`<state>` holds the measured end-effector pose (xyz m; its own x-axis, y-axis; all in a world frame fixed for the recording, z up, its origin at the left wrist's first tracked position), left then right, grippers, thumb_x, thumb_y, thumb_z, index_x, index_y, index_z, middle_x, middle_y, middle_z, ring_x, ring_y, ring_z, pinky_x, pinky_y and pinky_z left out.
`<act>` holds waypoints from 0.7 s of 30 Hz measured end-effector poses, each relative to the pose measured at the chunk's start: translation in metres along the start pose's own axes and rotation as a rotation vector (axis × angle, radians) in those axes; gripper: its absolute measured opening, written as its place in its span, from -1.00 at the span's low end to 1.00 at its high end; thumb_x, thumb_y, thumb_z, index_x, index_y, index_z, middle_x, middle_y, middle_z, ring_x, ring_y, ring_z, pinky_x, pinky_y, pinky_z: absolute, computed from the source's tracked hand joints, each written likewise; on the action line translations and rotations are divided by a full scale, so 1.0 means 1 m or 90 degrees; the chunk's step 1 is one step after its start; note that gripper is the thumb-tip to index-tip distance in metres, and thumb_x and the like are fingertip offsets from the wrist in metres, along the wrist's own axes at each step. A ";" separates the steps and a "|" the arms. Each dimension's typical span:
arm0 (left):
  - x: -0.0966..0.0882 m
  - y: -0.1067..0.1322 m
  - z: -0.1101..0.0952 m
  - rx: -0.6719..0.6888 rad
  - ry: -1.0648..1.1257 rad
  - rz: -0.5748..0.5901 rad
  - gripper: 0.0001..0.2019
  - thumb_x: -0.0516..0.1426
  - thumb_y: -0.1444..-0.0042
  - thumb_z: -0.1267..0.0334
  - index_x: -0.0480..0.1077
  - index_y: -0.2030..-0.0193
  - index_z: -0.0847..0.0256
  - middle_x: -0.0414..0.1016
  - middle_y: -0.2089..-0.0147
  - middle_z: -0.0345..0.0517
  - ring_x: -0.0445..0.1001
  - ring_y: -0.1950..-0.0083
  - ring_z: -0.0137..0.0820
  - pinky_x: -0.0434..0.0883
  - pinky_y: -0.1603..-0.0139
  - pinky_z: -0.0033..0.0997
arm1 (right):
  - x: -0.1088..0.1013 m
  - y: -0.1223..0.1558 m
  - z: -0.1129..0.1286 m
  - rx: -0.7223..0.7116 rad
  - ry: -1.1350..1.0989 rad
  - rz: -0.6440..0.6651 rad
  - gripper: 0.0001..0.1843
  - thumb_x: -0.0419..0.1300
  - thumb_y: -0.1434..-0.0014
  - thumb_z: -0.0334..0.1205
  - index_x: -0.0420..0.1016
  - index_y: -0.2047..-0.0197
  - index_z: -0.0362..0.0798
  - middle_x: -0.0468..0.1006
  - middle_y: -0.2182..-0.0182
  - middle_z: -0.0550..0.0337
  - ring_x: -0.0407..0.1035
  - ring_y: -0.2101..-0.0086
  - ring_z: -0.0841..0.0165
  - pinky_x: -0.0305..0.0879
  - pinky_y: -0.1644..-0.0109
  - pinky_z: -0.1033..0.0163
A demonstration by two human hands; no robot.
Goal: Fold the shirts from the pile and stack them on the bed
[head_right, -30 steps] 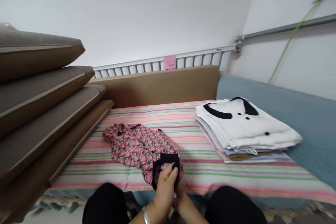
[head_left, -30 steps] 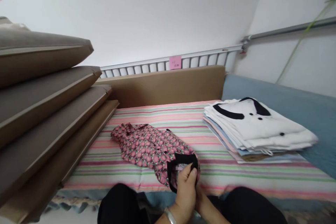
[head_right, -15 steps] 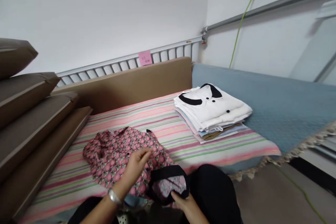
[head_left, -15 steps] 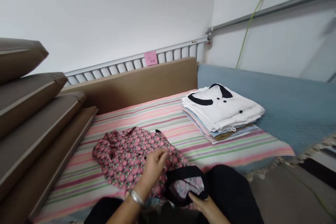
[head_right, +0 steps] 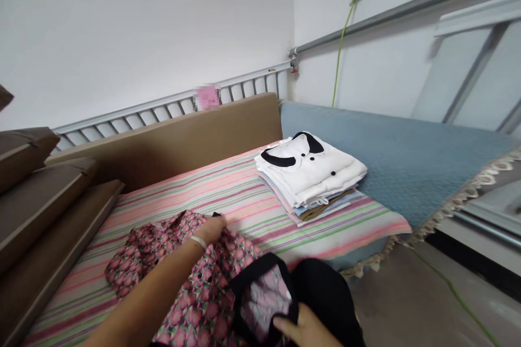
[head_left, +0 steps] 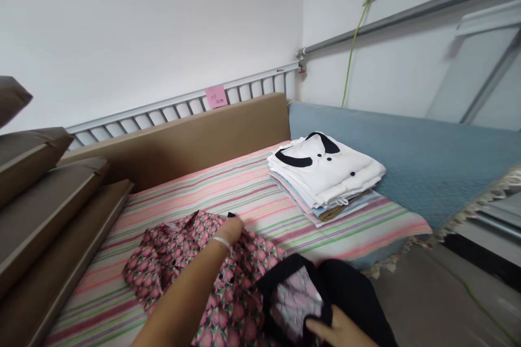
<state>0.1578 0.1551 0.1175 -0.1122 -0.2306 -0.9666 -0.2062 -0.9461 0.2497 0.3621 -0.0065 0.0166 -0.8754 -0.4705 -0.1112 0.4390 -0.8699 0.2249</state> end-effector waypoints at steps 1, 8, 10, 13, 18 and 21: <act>-0.020 0.002 0.015 -0.016 -0.002 -0.022 -0.80 0.13 -0.16 0.20 0.41 0.19 0.32 0.48 0.18 -0.07 0.46 0.16 -0.38 0.44 0.09 -0.22 | -0.014 -0.009 0.019 -0.028 0.021 -0.022 -0.38 0.17 0.04 0.18 0.54 0.05 -0.11 0.54 0.08 -0.01 0.34 -0.01 0.04 0.17 -0.16 0.00; -0.248 0.086 0.160 -0.194 -0.035 -0.363 -0.71 -0.06 -0.08 0.51 0.42 0.14 0.47 0.51 0.12 0.05 0.41 0.06 -0.36 0.27 0.08 -0.47 | -0.091 -0.110 0.288 -0.360 0.207 -0.257 -0.54 0.14 -0.05 0.04 0.53 0.19 -0.19 0.57 0.30 0.08 0.41 0.18 0.14 0.27 0.00 -0.01; -0.309 0.134 0.190 -0.247 -0.039 -0.475 -0.66 -0.10 -0.11 0.43 0.37 0.09 0.57 0.50 0.12 -0.01 0.38 0.06 -0.37 0.24 0.10 -0.50 | -0.093 -0.115 0.380 -0.474 0.242 -0.304 -0.58 0.12 -0.09 0.00 0.51 0.28 -0.25 0.53 0.40 0.13 0.39 0.25 0.22 0.28 0.06 0.05; -0.370 0.205 0.216 -0.300 -0.032 -0.608 -0.51 -0.16 -0.16 0.17 0.33 0.09 0.64 0.48 0.15 -0.15 0.33 0.05 -0.39 0.16 0.07 -0.50 | -0.085 -0.096 0.488 -0.615 0.271 -0.377 -0.52 0.06 -0.14 0.02 0.45 0.37 -0.33 0.39 0.50 0.25 0.35 0.33 0.34 0.27 0.11 0.11; -0.399 0.274 0.217 -0.302 -0.122 -0.687 -0.28 -0.24 -0.10 -0.10 0.35 0.13 0.65 0.38 0.10 -0.10 0.30 -0.01 -0.33 0.08 0.07 -0.44 | -0.059 -0.038 0.559 -0.744 0.319 -0.473 -0.44 -0.10 -0.22 0.02 0.37 0.39 -0.39 0.29 0.45 0.27 0.32 0.27 0.43 0.16 0.09 0.20; -0.367 0.296 0.214 -0.294 -0.147 -0.711 -0.32 -0.18 -0.09 -0.13 0.38 0.16 0.57 0.37 0.18 -0.16 0.30 0.06 -0.44 0.08 0.05 -0.49 | -0.039 -0.013 0.540 -0.735 0.338 -0.452 -0.49 -0.04 -0.22 0.02 0.38 0.39 -0.33 0.30 0.46 0.29 0.31 0.31 0.45 0.18 0.13 0.28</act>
<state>-0.0702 0.0080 0.5583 -0.2737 0.7583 -0.5917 0.0581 -0.6010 -0.7971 0.2811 0.1033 0.5405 -0.9090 0.3253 -0.2605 0.0939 -0.4492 -0.8885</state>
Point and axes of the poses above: each hand's wrist, its own y-axis away from the middle knuckle, its own x-axis out of the palm, z = x × y, the point moved 9 cm from there along -y, towards the middle knuckle
